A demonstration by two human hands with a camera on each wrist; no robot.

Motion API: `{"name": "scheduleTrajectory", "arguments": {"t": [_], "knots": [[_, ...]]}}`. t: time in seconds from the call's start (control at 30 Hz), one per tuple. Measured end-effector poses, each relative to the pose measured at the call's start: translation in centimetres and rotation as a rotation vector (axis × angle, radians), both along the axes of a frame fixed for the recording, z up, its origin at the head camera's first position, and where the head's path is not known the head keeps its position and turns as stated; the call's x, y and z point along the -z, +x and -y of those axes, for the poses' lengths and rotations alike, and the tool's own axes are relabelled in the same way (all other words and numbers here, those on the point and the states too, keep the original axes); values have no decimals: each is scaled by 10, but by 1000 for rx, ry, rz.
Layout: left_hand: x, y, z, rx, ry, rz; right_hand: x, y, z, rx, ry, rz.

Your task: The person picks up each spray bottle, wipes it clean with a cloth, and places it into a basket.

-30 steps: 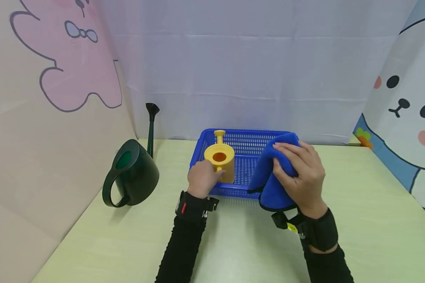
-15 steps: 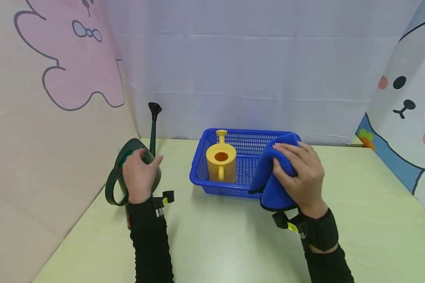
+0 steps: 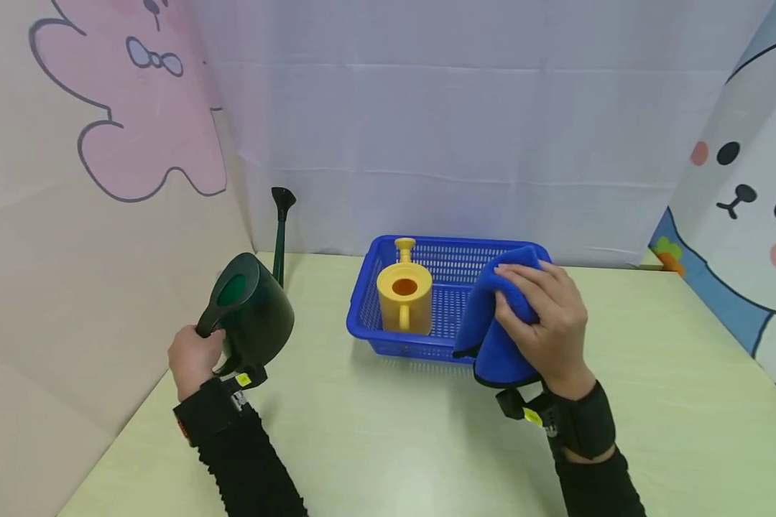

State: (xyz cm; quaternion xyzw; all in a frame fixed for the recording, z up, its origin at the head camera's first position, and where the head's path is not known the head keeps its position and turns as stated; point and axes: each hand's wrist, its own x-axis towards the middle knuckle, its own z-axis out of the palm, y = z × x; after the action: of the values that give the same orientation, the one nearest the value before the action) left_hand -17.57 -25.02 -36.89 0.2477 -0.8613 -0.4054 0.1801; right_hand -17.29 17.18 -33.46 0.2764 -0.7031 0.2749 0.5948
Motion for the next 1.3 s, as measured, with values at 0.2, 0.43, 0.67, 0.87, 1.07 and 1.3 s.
{"name": "scheduleTrajectory", "arguments": {"t": [0.2, 0.43, 0.67, 0.87, 1.07, 1.3], "knots": [[9, -4, 13, 53, 128, -56, 0, 1, 0, 2, -3, 6], [15, -20, 11, -53, 305, -250, -1, 3, 1, -5, -13, 28], [8, -17, 9, -235, 457, -483, -1, 3, -2, -7, -26, 15], [1, -10, 6, -245, 569, -664, -1, 3, -2, 5, -14, 21], [-9, -9, -2, -172, 623, -763, -1, 4, -2, 12, -9, 29], [-24, -3, -14, -78, 597, -860, -4, 5, -2, 10, -18, 30]]}}
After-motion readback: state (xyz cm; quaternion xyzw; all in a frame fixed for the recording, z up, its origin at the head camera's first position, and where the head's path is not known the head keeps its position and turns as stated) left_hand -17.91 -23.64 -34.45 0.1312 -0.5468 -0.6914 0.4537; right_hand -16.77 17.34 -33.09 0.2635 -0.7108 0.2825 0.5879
